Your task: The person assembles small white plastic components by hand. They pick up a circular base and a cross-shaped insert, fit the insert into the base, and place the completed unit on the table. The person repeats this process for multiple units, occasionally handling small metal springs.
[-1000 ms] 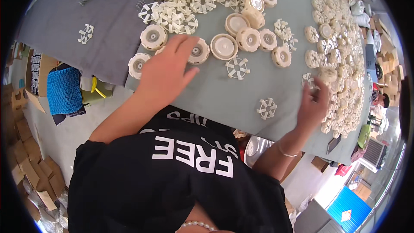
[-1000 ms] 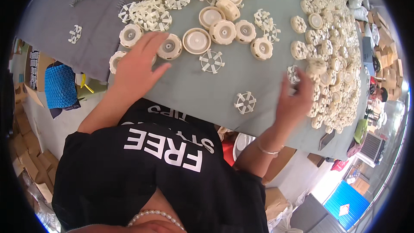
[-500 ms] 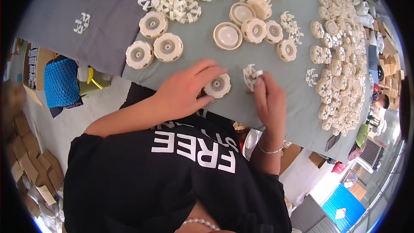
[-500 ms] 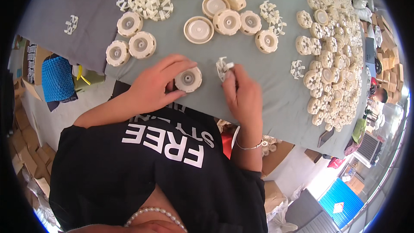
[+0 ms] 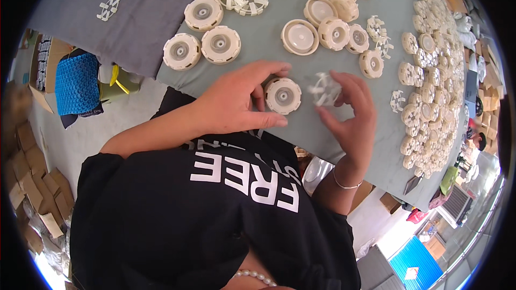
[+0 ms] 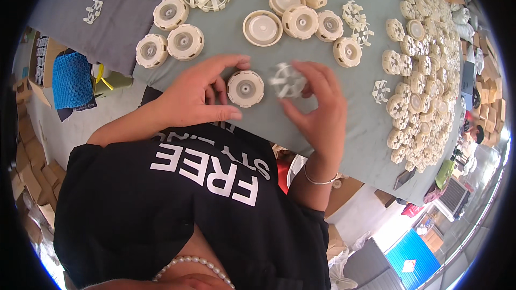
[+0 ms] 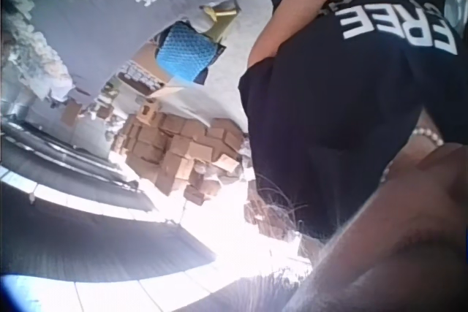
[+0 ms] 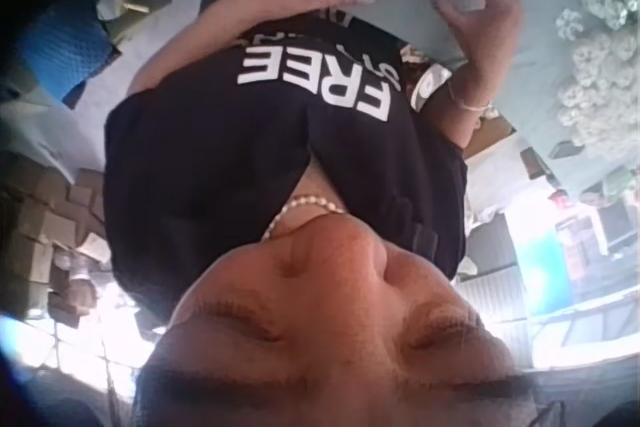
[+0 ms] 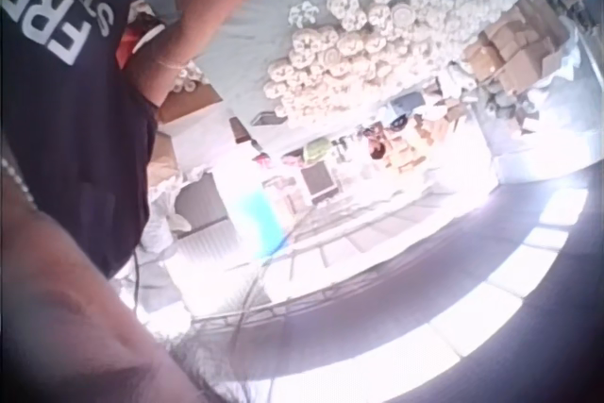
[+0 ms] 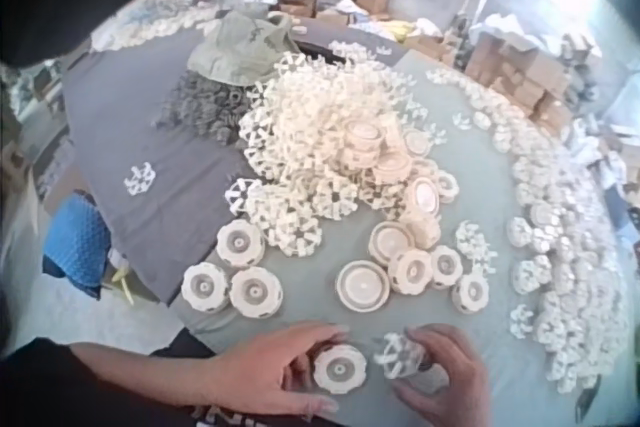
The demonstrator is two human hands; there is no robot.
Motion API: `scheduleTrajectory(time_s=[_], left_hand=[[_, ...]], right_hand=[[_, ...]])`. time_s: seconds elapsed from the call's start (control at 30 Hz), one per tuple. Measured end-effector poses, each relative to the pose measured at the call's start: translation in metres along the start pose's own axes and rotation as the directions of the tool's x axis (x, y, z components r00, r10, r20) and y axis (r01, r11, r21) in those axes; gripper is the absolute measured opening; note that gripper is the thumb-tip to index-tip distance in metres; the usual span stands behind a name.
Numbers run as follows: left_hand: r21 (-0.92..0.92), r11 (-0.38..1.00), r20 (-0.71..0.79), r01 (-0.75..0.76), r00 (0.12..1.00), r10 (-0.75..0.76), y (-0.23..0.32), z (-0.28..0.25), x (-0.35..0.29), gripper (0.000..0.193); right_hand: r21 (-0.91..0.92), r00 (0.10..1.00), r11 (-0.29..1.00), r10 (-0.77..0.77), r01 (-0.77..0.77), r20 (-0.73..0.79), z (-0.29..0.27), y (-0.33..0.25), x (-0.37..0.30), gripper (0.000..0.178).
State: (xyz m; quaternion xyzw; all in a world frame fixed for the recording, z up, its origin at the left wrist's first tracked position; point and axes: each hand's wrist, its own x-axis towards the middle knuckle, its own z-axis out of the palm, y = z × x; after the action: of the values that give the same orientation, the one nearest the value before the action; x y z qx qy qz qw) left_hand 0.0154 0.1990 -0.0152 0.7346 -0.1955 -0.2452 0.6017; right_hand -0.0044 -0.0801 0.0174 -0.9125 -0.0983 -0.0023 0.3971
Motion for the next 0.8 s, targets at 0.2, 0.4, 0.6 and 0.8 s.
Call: scheduleTrajectory(time_s=[0.2, 0.4, 0.6, 0.8], left_hand=[[0.039, 0.998, -0.038, -0.039, 0.998, 0.04, -0.005, 0.002, 0.002, 0.072], [0.055, 0.998, -0.075, -0.037, 0.996, 0.041, -0.011, 0.009, 0.003, 0.066], [0.056, 0.998, -0.076, -0.024, 0.997, 0.028, -0.004, 0.007, 0.005, 0.062], [0.622, 0.77, -0.255, -0.144, 0.892, 0.373, 0.011, -0.04, -0.027, 0.065]], right_hand=[[0.08, 0.984, 0.993, -0.099, 0.088, 0.147, 0.021, -0.031, 0.004, 0.064], [-0.028, 0.986, 0.999, -0.03, 0.035, 0.165, 0.035, -0.03, -0.004, 0.065], [-0.162, 0.983, 0.971, -0.162, 0.174, 0.084, 0.054, -0.028, -0.016, 0.066], [-0.351, 0.903, 0.915, 0.03, -0.197, -0.428, -0.043, 0.024, -0.028, 0.069]])
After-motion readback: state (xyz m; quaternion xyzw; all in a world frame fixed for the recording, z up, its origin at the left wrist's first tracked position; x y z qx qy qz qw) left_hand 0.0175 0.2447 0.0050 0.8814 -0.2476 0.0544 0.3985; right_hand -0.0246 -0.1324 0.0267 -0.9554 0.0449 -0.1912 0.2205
